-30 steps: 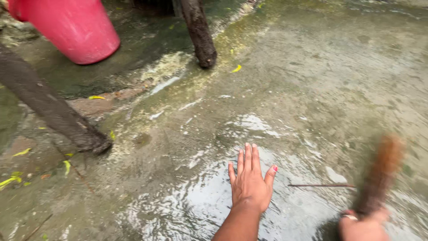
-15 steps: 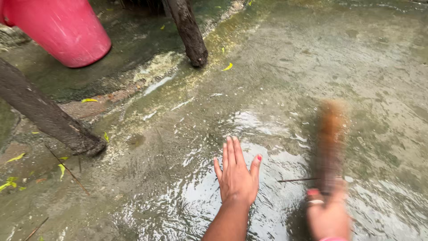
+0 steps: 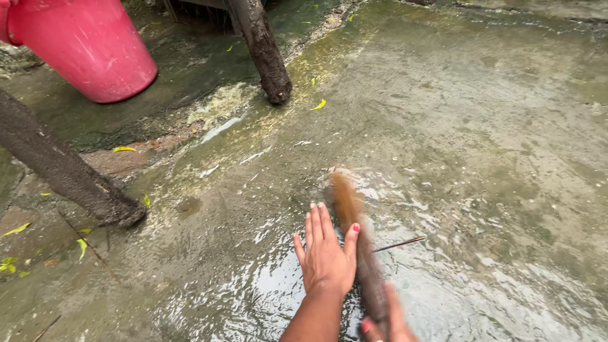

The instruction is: The person sweeps a wet concrete floor outdoors using a small handheld broom, moving debris and water while frequently repositioning the broom and using their other hand to guide the process.

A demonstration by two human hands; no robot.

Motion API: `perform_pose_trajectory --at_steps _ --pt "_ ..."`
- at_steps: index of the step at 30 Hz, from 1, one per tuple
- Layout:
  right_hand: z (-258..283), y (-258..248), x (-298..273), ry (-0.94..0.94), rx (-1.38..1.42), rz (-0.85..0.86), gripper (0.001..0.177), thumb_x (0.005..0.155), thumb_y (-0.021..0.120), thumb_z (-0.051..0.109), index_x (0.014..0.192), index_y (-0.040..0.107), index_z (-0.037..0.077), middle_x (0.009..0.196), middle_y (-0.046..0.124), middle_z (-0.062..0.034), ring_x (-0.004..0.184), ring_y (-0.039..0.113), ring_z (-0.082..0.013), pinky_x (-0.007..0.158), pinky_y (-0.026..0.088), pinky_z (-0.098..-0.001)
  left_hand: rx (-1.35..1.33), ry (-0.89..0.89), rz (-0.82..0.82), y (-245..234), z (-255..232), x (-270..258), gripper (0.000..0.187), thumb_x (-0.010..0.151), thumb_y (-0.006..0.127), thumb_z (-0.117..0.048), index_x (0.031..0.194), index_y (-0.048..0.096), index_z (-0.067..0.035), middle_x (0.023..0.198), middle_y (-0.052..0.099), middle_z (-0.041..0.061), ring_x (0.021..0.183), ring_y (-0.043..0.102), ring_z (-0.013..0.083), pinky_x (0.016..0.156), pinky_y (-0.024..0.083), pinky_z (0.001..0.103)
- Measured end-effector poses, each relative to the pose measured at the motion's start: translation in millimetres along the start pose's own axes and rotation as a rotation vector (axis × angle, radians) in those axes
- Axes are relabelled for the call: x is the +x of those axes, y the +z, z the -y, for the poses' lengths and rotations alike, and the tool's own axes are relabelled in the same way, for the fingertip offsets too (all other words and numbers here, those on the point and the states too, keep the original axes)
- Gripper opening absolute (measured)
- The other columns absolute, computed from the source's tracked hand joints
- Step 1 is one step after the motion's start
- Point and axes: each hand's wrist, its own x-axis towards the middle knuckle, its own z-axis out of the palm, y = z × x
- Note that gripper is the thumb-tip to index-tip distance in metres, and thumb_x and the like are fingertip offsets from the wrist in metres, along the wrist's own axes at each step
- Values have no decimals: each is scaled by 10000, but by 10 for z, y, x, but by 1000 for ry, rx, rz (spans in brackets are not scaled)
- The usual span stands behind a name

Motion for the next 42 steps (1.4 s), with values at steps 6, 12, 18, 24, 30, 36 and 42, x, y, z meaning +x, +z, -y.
perform_pose_trajectory --at_steps 6,12,18,24,30,36,42 --pt "887 -794 354 582 -54 -244 893 873 680 329 1641 232 239 1035 730 -254 726 772 -512 749 603 -563 -13 38 64 -77 66 -106 847 997 346 -619 1623 6 -161 1720 -10 -3 1574 -7 158 1253 -55 463" --pt "665 -458 169 380 -397 188 1043 836 724 408 1686 120 373 1045 795 -218 968 813 -365 912 629 -443 7 8 55 -76 146 -89 842 1009 359 -621 1622 23 -153 1730 -15 11 1584 -5 163 1253 -49 465" --pt "1205 -769 525 -68 -337 321 840 859 736 424 1594 331 389 1396 633 -123 1309 607 -329 1062 493 -413 -33 10 -75 -90 196 -48 865 997 373 -618 1626 0 -155 1721 5 6 1574 18 168 1246 -38 467" --pt "1077 -1093 1537 345 -433 -21 930 909 680 436 1677 200 220 1308 647 -319 1224 608 -498 1067 467 -520 15 41 -47 -198 250 -70 876 995 368 -626 1624 -24 -158 1720 -38 5 1569 -7 181 1238 -47 479" --pt "1120 -486 1228 280 -472 134 980 867 703 372 1677 170 226 1221 698 -321 1160 668 -491 1029 514 -520 35 6 2 -293 418 -73 875 993 359 -637 1625 -11 -157 1726 -35 6 1579 -20 173 1247 -51 481" --pt "1940 -356 862 5 -565 568 869 885 642 448 1610 165 398 1222 713 -218 1204 661 -397 1066 494 -459 33 -120 -28 -418 649 -43 885 992 340 -667 1623 -13 -156 1720 -43 6 1580 -7 166 1255 -50 465" --pt "1831 -387 1505 27 -444 266 931 885 665 442 1649 152 299 1260 660 -302 1185 642 -464 1030 494 -495 72 -109 54 -466 798 -193 926 972 372 -655 1618 -51 -144 1719 -96 7 1574 -58 161 1247 -68 458"
